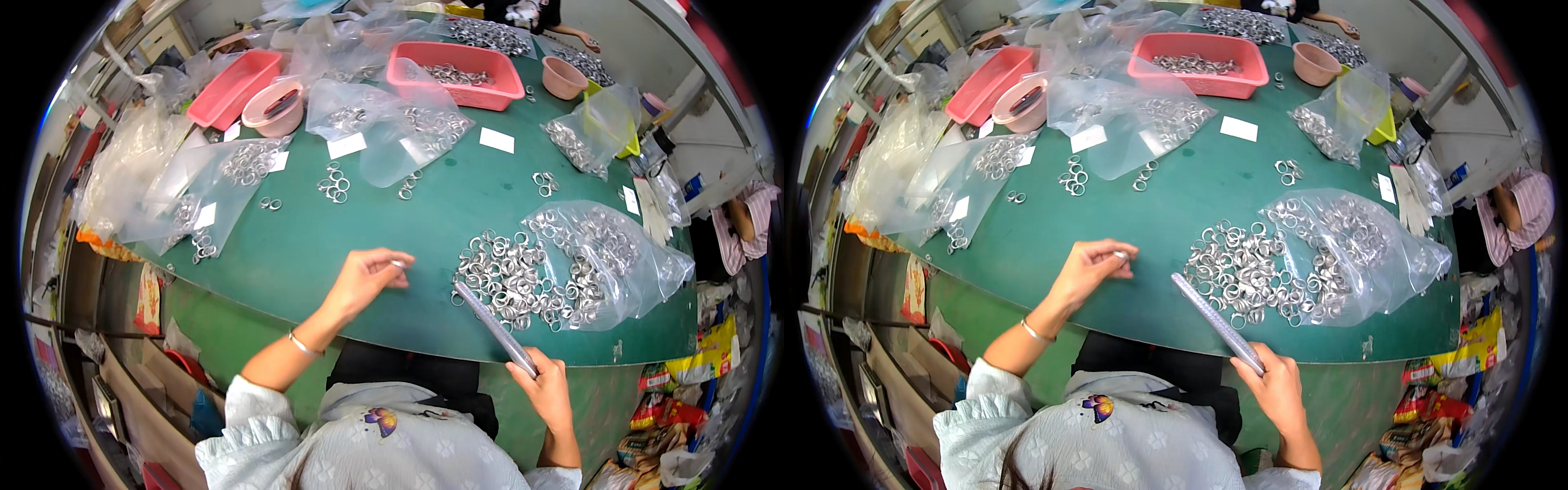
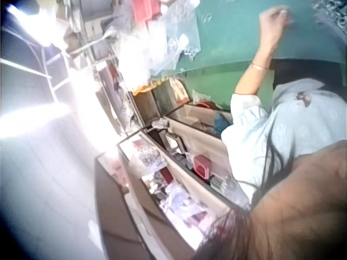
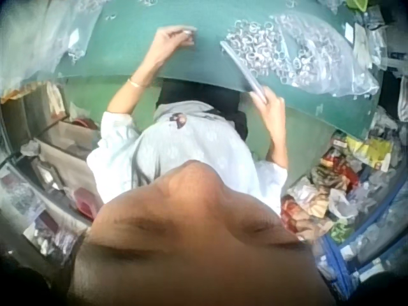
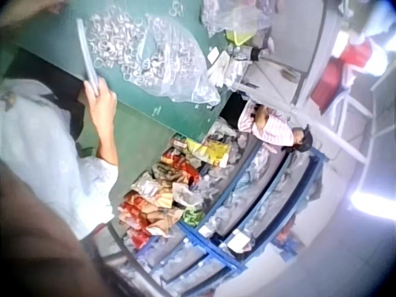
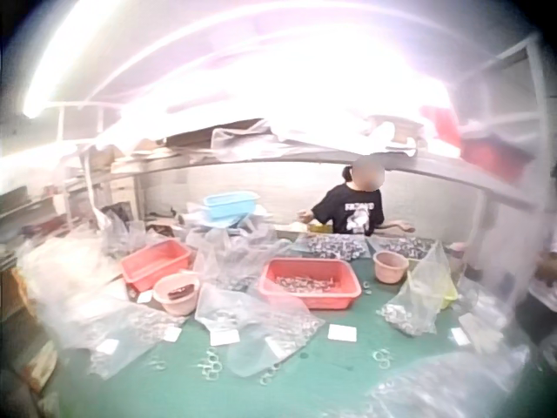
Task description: The person uses a metal rod to thread small metal rings, then places the assembled keychains into clear plastic bags. They repeatedly pick up rings, thread them onto the rod, and transfer the finished items into packaging.
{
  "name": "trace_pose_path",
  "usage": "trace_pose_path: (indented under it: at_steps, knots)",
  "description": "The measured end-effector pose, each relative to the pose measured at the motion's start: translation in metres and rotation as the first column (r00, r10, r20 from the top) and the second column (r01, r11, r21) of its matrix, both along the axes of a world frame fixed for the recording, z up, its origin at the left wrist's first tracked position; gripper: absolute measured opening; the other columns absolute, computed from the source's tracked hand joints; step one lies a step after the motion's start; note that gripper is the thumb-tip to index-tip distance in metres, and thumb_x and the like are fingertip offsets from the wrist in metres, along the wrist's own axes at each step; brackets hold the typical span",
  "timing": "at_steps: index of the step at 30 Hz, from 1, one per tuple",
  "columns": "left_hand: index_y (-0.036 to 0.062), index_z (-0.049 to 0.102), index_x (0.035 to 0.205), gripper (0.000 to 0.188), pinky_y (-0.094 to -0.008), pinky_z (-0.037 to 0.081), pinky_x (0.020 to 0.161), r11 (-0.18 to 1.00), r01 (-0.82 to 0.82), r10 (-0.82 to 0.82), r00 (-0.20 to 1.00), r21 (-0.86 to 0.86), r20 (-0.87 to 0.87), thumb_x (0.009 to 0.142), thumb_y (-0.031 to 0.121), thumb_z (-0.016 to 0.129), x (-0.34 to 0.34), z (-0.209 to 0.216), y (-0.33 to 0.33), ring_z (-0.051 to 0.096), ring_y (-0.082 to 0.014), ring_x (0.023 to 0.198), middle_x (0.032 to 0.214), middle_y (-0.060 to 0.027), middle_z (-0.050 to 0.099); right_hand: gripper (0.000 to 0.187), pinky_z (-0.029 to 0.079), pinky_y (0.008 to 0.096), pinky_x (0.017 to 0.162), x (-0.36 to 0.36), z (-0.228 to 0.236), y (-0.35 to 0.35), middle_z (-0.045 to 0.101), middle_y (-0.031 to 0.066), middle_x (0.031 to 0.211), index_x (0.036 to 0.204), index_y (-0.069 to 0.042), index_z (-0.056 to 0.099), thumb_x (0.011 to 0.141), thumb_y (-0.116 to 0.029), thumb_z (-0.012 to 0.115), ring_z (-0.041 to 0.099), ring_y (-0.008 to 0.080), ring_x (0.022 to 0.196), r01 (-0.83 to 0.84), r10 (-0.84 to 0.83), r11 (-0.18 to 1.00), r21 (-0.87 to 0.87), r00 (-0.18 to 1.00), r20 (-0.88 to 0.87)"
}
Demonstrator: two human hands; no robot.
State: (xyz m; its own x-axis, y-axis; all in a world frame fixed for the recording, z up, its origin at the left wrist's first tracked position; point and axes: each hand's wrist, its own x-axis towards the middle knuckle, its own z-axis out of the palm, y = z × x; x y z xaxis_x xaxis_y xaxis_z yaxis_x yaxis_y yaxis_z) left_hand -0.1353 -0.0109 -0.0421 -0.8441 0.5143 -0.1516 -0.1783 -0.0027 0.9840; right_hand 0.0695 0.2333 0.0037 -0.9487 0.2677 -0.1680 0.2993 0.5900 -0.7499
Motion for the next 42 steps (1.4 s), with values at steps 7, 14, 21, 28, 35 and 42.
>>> trace_pose_path:
  at_steps: [7,14,21,28,35,42]
  knots:
    - [-0.0035,0.061,0.103,0.021,-0.0280,0.054,0.072,0.865,-0.327,0.031,0.791,-0.380,-0.610,0.083,0.002,0.058,-0.079,-0.036,0.005,0.062,-0.0195,0.078,0.095,-0.0125,0.058,0.020,0.038,0.0275,0.046,0.000,-0.012,-0.001,0.052,0.0097,0.054,0.089,0.000,0.063,0.077,-0.015,0.071,0.045,0.0132,0.045,0.010,-0.011,0.999,0.031,0.999,0.043]
    - [-0.0050,0.062,0.099,0.021,-0.0315,0.054,0.073,0.884,-0.322,0.076,0.815,-0.340,-0.574,0.081,0.005,0.060,-0.083,-0.047,0.006,0.063,-0.0254,0.081,0.093,-0.0174,0.060,0.018,0.036,0.0251,0.046,0.005,-0.013,-0.003,0.044,0.0058,0.054,0.088,0.003,0.062,0.076,-0.010,0.069,0.038,0.0078,0.050,0.036,-0.038,0.999,0.031,0.996,0.082]
    - [-0.0051,0.060,0.103,0.024,-0.0331,0.053,0.074,0.898,-0.317,0.105,0.826,-0.304,-0.553,0.081,0.004,0.061,-0.067,-0.046,-0.030,0.061,-0.0262,0.085,0.102,-0.0142,0.056,0.018,0.034,0.0240,0.047,0.003,-0.022,-0.010,0.043,0.0044,0.054,0.088,0.003,0.061,0.077,-0.009,0.069,0.036,0.0064,0.052,0.017,-0.018,1.000,0.006,0.998,0.060]
    - [0.0045,0.062,0.092,0.022,-0.0410,0.034,0.096,0.750,-0.546,-0.225,0.319,-0.373,-0.921,0.071,0.006,0.067,-0.119,-0.059,-0.063,0.048,-0.0263,0.106,0.102,-0.0085,0.053,0.020,0.036,0.0246,0.047,-0.010,-0.018,-0.022,0.044,0.0051,0.054,0.090,0.003,0.062,0.077,-0.010,0.070,0.038,0.0070,0.051,-0.040,0.037,0.999,0.029,0.996,0.082]
    - [0.0049,0.062,0.091,0.018,-0.0438,0.032,0.097,0.817,-0.484,-0.108,0.406,-0.314,-0.907,0.074,0.008,0.067,-0.104,-0.045,-0.056,0.047,-0.0282,0.105,0.103,-0.0108,0.050,0.026,0.041,0.0349,0.053,-0.009,0.005,-0.031,0.049,0.0137,0.059,0.092,0.001,0.061,0.084,-0.023,0.063,0.044,0.0161,0.054,-0.034,0.034,0.997,0.063,0.999,0.009]
    - [0.0036,0.060,0.095,0.021,-0.0399,0.035,0.096,0.838,-0.436,-0.025,0.569,-0.328,-0.822,0.076,0.009,0.067,-0.089,-0.031,-0.051,0.047,-0.0295,0.106,0.107,-0.0115,0.051,0.030,0.042,0.0310,0.057,-0.020,0.007,-0.023,0.054,0.0076,0.064,0.101,0.000,0.062,0.084,-0.024,0.064,0.043,0.0108,0.063,0.002,-0.001,1.000,-0.019,0.998,0.070]
